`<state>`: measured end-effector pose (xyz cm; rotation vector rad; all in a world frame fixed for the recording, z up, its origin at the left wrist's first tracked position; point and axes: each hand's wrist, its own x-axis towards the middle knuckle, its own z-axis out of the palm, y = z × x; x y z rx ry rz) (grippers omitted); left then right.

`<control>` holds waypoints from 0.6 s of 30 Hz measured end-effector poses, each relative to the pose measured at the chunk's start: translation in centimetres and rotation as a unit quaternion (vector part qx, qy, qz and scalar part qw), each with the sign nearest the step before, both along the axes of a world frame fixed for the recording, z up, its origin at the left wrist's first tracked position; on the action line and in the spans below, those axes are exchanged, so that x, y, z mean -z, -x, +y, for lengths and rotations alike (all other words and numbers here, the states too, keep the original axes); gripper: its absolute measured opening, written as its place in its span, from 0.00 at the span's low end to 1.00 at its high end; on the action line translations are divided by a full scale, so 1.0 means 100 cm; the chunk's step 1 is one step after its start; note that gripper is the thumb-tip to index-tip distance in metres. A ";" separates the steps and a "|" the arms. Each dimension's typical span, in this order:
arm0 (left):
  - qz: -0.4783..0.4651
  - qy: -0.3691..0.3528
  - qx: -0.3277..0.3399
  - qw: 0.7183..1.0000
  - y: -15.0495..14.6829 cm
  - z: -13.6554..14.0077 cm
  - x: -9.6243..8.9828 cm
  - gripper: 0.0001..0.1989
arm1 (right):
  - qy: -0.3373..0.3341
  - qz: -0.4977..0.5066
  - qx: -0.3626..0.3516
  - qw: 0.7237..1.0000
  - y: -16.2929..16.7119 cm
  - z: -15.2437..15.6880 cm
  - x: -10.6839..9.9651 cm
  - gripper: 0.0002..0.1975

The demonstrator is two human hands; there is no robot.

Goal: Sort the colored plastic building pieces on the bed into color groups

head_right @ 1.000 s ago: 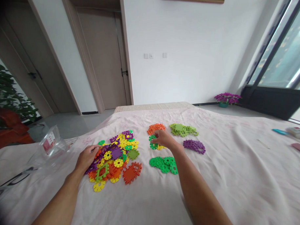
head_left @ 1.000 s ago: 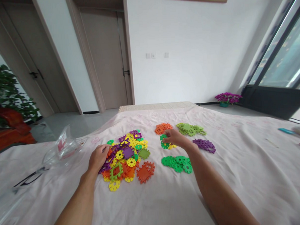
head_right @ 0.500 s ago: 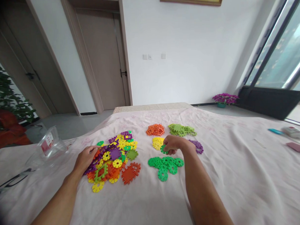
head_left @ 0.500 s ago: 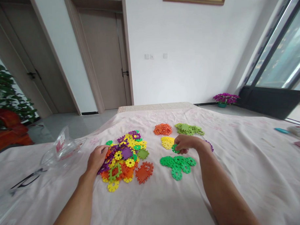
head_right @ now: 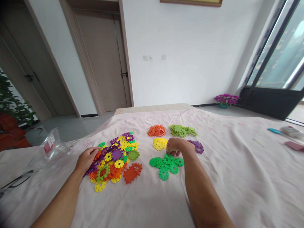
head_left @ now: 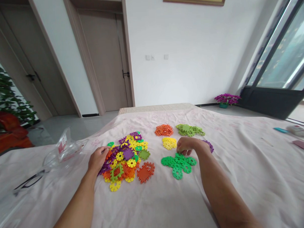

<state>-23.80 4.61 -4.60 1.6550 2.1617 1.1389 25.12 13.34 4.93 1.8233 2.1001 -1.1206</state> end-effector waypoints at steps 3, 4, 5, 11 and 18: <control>-0.006 0.004 0.006 1.000 0.000 -0.001 0.000 0.18 | 0.009 -0.002 -0.009 1.000 0.004 -0.002 0.001 0.08; -0.011 0.003 0.011 1.000 0.000 -0.001 0.000 0.18 | 0.014 0.005 -0.008 1.000 0.003 -0.003 0.000 0.08; -0.019 0.001 0.017 1.000 0.001 -0.001 0.001 0.18 | 0.020 0.020 -0.007 1.000 0.001 -0.005 -0.002 0.09; -0.096 -0.012 0.076 0.992 0.005 -0.001 0.002 0.21 | -0.029 0.066 0.024 0.997 -0.032 -0.026 -0.006 0.10; -0.223 0.027 0.137 0.965 -0.005 -0.017 -0.010 0.27 | -0.265 0.011 0.048 0.963 -0.043 -0.063 0.035 0.09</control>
